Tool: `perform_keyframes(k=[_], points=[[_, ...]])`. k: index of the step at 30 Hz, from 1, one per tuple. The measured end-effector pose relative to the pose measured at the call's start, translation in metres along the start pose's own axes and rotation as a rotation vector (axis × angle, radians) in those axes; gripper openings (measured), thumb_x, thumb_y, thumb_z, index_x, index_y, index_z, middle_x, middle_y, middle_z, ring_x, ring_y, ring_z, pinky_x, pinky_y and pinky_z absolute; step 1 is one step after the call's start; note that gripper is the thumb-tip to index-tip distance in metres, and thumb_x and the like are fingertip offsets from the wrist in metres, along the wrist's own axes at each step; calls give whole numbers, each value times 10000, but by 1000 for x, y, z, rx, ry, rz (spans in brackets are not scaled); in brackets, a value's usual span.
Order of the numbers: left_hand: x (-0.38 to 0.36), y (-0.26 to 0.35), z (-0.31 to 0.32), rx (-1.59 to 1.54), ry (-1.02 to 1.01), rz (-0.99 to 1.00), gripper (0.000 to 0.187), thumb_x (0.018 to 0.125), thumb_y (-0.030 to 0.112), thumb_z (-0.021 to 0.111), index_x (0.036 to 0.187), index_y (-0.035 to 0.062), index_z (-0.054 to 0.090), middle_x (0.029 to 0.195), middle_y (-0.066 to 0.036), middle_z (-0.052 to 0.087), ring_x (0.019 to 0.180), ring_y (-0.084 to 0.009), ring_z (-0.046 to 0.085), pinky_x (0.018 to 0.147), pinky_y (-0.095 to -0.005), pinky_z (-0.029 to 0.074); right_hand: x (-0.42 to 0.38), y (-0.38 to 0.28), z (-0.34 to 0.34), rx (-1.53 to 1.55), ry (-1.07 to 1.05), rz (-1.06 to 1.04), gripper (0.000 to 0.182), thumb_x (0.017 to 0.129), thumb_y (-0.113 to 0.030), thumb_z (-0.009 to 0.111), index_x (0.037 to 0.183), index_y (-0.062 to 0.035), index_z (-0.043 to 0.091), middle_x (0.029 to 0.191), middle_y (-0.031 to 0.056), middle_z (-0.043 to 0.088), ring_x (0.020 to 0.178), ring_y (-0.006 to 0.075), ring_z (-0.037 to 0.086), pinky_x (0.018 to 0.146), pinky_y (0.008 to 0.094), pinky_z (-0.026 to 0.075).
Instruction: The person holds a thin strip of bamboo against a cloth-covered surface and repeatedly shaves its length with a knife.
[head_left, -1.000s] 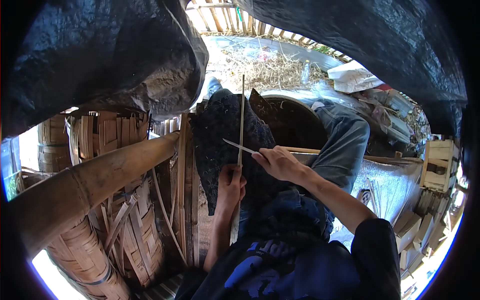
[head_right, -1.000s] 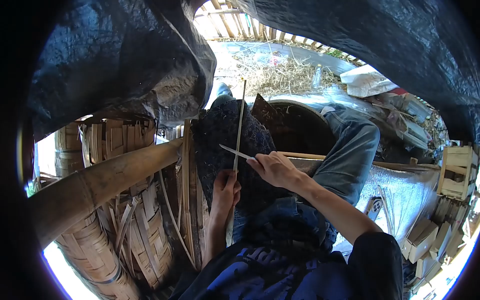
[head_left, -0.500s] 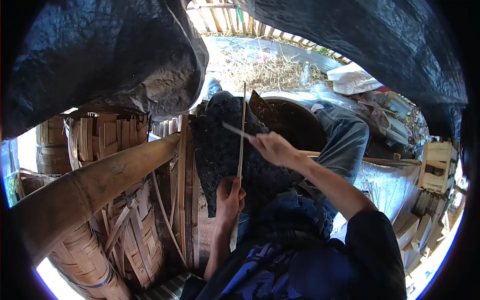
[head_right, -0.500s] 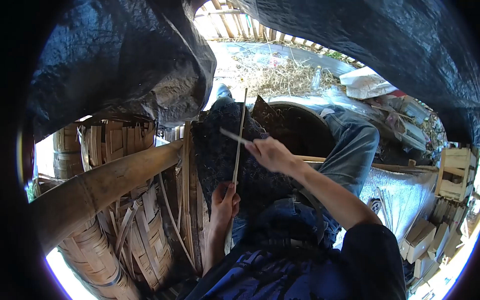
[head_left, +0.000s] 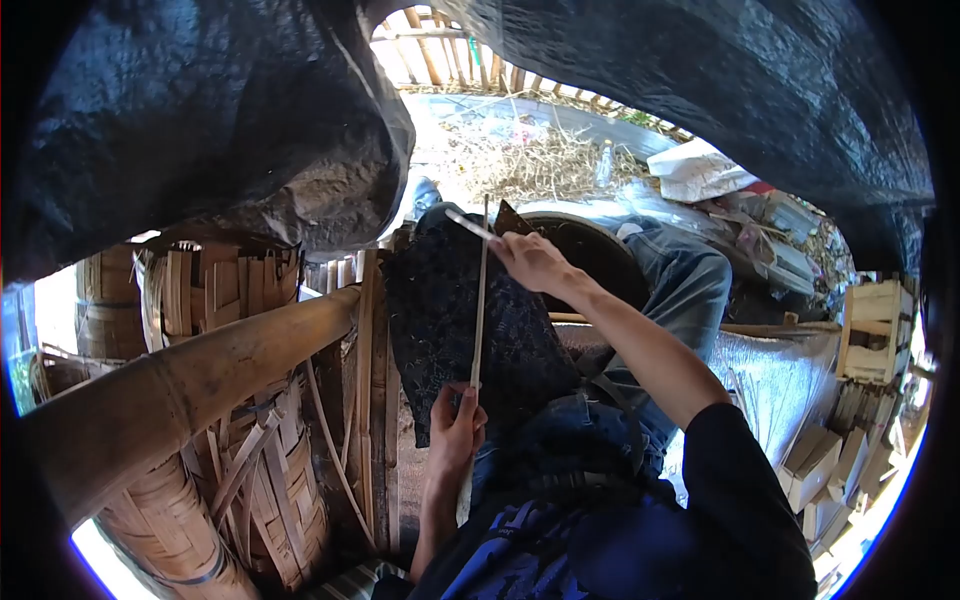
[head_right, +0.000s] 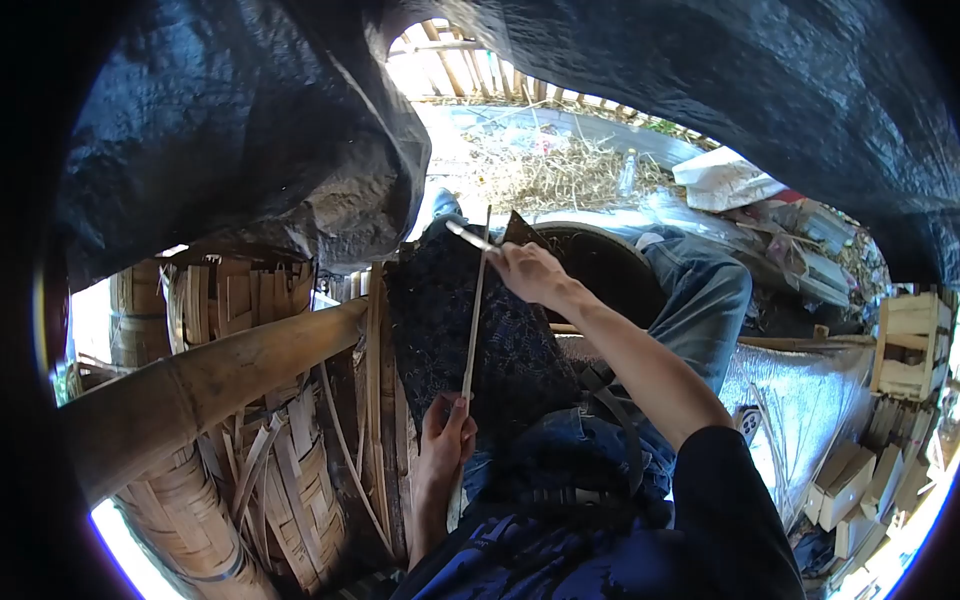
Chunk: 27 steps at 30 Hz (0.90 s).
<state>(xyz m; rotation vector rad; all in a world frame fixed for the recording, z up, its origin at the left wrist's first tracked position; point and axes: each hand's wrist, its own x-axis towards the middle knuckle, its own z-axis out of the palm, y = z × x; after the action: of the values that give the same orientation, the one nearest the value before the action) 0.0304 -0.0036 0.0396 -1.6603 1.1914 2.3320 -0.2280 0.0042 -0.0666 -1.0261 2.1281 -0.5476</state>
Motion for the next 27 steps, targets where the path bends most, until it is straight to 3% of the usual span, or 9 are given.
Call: perform_keyframes(k=[3,4,6,8,11,16,23,27], points=[[4,-10,1,-97,-10,32,149,974,214,478,1015,71,474,597,9,445,389,-43,355,339,-200,255,-18,-10,-11,103,62,-37,425,995,-342,374,792,-4,533,595,221,566,561,383,593,534,458,454],[7,-11,2,-99,-7,27,148,975,215,477,1017,74,472,604,10,444,398,-43,357,345,-202,259,-32,9,11,52,211,-280,406,989,-323,401,751,-15,512,522,205,520,473,383,547,455,456,399],[15,-9,6,-110,-6,27,146,975,216,476,1019,77,469,610,11,442,408,-43,359,351,-203,264,-81,-18,-4,201,-17,-156,398,978,-320,435,721,-24,507,504,202,499,451,394,521,427,452,386],[21,-8,9,-110,-19,29,151,972,219,486,1021,77,466,613,15,437,424,-40,353,362,-203,260,-113,-16,8,187,-52,-254,402,966,-325,465,706,-22,509,507,203,504,466,399,528,437,454,397],[23,0,15,-65,-12,-12,154,968,220,497,1023,79,467,616,22,430,441,-36,345,369,-200,249,-124,-12,18,74,-1,-238,398,955,-329,489,711,-15,515,517,203,519,492,402,548,448,460,411],[9,-4,10,30,13,2,153,965,226,501,1018,86,472,611,33,418,445,-31,325,373,-197,240,-97,-7,23,46,130,-175,379,945,-288,512,687,-11,517,583,235,543,581,428,564,487,478,435],[-6,-6,0,6,-7,12,172,967,241,495,1028,85,456,605,33,419,441,-27,344,370,-196,246,-60,-11,2,-50,102,-203,370,946,-302,505,730,-2,510,554,208,547,548,408,575,490,462,452],[3,-5,7,-33,26,-16,158,967,244,489,996,90,477,576,25,418,399,-51,346,348,-208,272,-92,-20,-11,78,120,-312,272,907,-202,579,787,23,486,612,224,557,587,389,592,511,441,433]])
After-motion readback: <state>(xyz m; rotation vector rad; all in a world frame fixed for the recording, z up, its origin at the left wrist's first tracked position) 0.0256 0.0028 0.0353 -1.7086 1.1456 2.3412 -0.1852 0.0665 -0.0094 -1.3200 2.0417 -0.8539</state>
